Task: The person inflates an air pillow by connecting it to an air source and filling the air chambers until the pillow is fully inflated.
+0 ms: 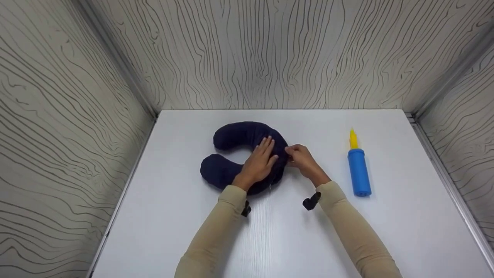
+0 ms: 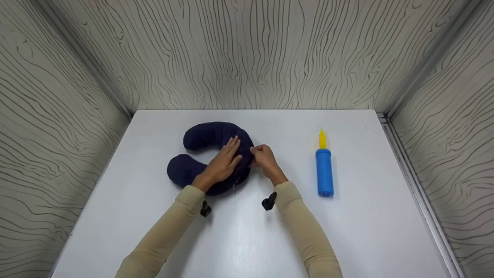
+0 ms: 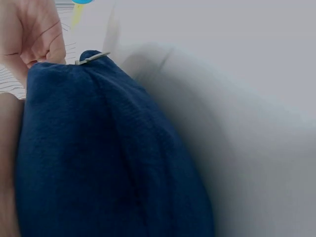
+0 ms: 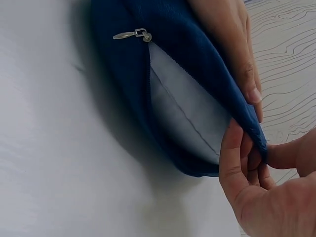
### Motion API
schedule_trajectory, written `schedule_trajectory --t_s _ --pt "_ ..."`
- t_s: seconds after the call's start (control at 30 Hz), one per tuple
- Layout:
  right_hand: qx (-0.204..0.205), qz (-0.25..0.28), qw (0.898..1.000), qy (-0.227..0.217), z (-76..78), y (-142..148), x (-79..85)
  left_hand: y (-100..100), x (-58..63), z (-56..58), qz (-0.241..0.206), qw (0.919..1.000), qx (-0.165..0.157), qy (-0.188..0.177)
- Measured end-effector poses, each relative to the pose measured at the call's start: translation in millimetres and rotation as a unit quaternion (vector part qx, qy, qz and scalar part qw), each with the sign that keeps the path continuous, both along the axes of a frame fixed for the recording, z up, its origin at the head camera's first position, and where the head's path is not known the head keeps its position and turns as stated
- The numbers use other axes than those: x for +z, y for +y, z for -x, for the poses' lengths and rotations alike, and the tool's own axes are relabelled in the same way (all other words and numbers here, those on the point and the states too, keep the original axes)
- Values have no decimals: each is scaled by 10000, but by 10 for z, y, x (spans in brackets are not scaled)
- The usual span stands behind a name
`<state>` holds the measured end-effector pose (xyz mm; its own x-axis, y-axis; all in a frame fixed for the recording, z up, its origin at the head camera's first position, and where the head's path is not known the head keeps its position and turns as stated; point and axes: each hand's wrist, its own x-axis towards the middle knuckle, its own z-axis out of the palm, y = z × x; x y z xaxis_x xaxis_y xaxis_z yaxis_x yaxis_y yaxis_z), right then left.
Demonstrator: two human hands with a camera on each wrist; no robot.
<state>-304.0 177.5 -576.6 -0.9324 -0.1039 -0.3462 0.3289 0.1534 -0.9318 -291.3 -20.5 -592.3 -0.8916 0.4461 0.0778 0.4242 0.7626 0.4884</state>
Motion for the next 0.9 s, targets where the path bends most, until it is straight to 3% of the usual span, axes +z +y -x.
schedule_trajectory --t_s 0.5,0.9 --pt "57 -83 9998 151 -30 2 -278 -2 -19 -6 193 9997 -115 21" --pt "-174 -205 9993 244 -23 -41 -340 -5 -46 16 403 9991 -111 9"
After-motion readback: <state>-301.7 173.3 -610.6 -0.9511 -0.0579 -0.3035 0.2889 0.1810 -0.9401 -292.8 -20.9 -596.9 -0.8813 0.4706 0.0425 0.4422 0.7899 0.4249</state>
